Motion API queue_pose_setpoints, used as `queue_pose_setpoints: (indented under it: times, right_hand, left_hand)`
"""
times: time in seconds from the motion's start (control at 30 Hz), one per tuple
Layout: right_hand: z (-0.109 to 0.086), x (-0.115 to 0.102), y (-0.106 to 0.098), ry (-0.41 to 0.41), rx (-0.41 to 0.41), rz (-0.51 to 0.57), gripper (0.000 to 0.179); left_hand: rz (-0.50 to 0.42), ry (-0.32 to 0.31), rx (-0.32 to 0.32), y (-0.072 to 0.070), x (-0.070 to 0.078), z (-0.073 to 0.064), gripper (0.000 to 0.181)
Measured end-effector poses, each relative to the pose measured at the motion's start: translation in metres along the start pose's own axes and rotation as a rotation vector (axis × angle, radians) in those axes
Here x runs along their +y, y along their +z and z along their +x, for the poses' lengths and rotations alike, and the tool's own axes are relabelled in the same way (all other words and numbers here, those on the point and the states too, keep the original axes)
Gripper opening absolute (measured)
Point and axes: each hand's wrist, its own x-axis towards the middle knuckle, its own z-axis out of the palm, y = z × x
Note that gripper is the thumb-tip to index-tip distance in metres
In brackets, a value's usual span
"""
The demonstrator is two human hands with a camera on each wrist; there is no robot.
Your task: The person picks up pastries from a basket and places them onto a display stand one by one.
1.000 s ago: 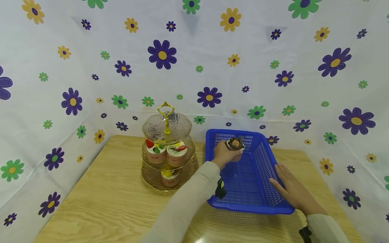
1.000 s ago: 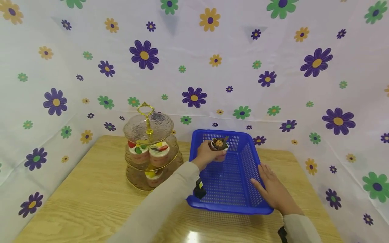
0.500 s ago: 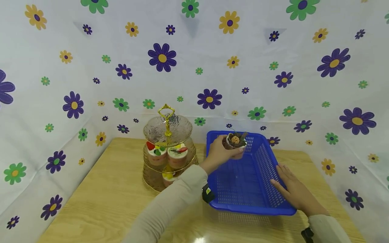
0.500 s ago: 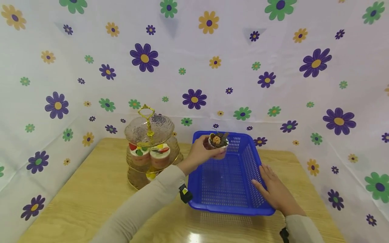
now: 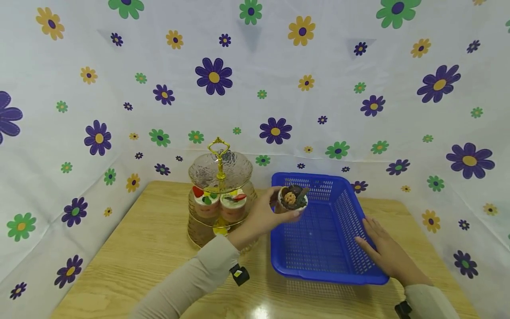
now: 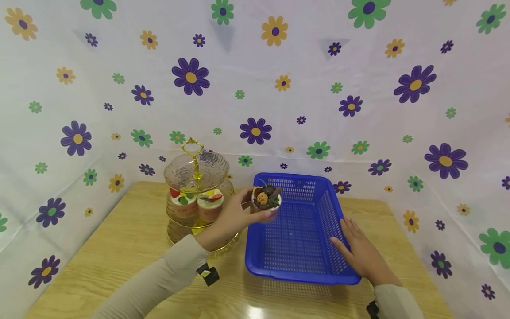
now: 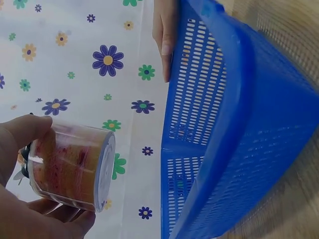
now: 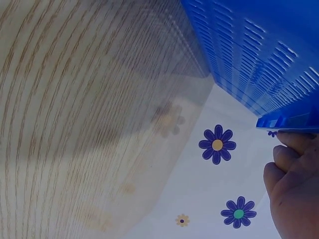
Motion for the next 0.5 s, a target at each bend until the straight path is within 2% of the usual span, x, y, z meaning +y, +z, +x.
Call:
queue_pose_setpoints:
  times: [0.1, 0.3, 0.5]
  right_hand:
    - [0.000, -0.001, 0.000, 0.002, -0.002, 0.002, 0.070]
    - [0.000, -0.004, -0.002, 0.002, 0.001, 0.007, 0.070]
    - [-0.001, -0.004, -0.002, 0.013, -0.009, 0.015, 0.071]
  left_hand:
    - [0.014, 0.031, 0.012, -0.009, -0.004, -0.013, 0.071]
    - [-0.014, 0.074, 0.037, -0.021, -0.014, -0.039, 0.066]
    - [0.035, 0.056, 0.084, -0.030, -0.026, -0.065, 0.067]
